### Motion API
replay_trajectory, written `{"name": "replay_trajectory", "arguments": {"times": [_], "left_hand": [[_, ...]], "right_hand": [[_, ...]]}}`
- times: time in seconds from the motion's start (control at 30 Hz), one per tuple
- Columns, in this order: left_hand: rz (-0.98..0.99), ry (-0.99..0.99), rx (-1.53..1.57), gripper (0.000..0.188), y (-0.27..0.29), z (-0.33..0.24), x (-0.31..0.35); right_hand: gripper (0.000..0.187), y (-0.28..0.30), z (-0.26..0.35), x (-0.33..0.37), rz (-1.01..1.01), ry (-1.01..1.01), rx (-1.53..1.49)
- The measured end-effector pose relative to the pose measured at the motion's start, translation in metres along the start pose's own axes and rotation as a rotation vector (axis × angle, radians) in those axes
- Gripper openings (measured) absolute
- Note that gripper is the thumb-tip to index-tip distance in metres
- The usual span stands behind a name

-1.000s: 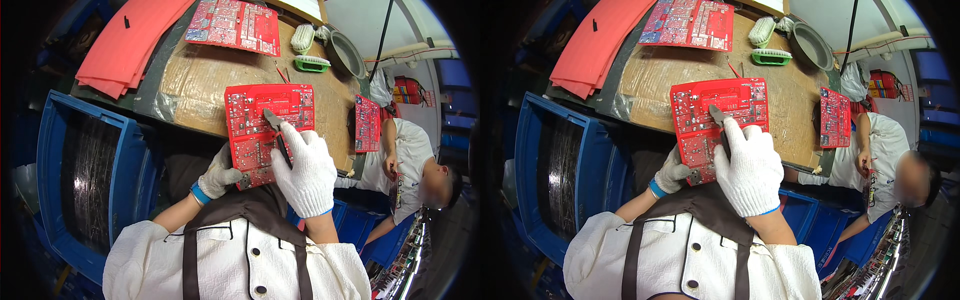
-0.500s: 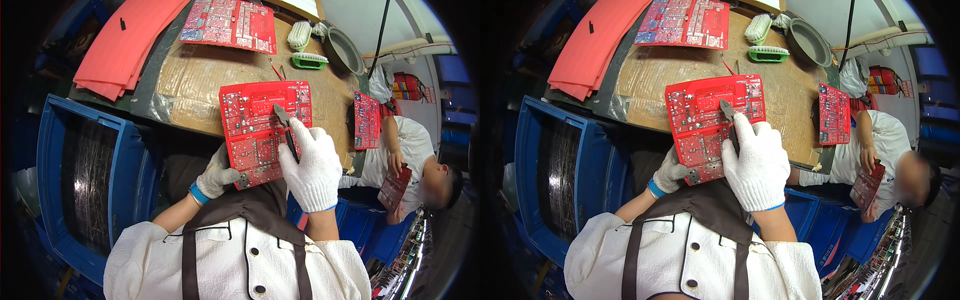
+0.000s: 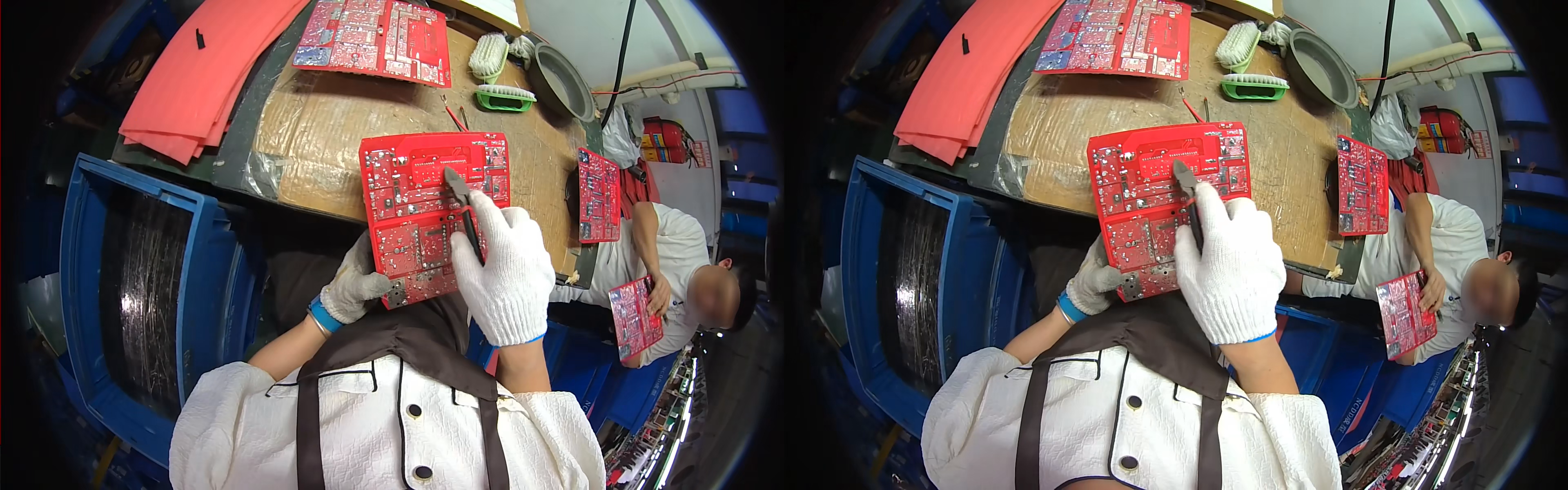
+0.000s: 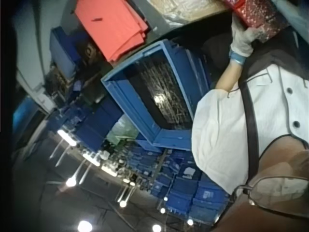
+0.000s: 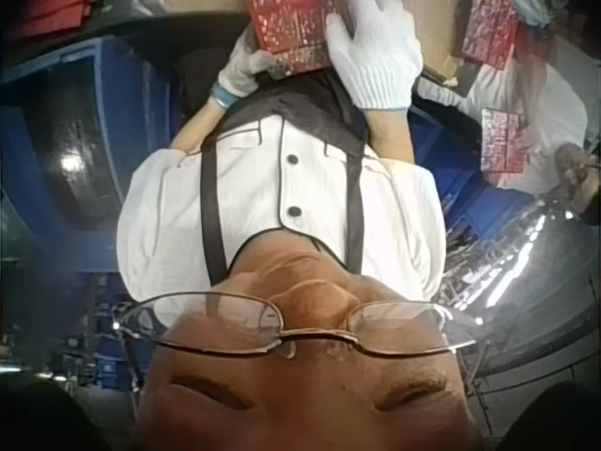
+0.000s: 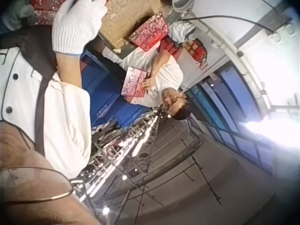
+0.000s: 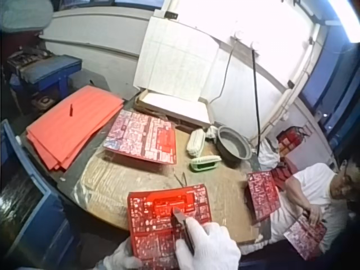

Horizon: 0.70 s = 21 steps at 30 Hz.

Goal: Clean and inspect printed circuit boards using a brush and cutters at a factory workbench.

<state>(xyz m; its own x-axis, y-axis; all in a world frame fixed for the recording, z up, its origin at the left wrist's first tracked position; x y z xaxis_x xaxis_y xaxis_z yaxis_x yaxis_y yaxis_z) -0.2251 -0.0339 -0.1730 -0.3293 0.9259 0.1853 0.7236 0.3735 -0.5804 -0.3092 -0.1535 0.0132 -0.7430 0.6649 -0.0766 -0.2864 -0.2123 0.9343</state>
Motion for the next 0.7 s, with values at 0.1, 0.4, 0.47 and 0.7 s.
{"name": "replay_trajectory", "arguments": {"times": [0.1, 0.4, 0.47, 0.7], "left_hand": [[0.022, 0.011, -0.01, 0.103, -0.004, -0.006, 0.0], [0.017, -0.023, -0.013, 0.103, 0.001, 0.001, -0.001], [0.018, -0.035, -0.012, 0.103, 0.003, 0.004, -0.002], [0.011, -0.024, 0.012, 0.105, 0.004, 0.005, -0.001]], "right_hand": [[0.048, -0.003, 0.004, 0.002, 0.012, 0.0, 0.005], [0.05, 0.004, 0.004, 0.006, -0.004, 0.003, 0.016], [0.05, 0.001, 0.001, 0.003, -0.008, 0.0, 0.024], [0.05, 0.002, 0.0, 0.0, -0.002, -0.018, 0.011]]}}
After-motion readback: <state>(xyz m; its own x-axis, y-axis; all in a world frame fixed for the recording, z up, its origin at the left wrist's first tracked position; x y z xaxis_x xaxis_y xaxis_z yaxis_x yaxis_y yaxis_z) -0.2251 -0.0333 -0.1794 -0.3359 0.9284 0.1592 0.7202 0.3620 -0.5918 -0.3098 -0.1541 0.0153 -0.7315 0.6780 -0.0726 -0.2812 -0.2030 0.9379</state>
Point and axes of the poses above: each hand's wrist, its own x-axis away from the middle knuckle, its own y-axis out of the back of the hand, z = x × y, the point moved 4 cm from there along -x, towards the middle knuckle, and after that the axes turned 12 degrees about -x, right-handed, at the moved point
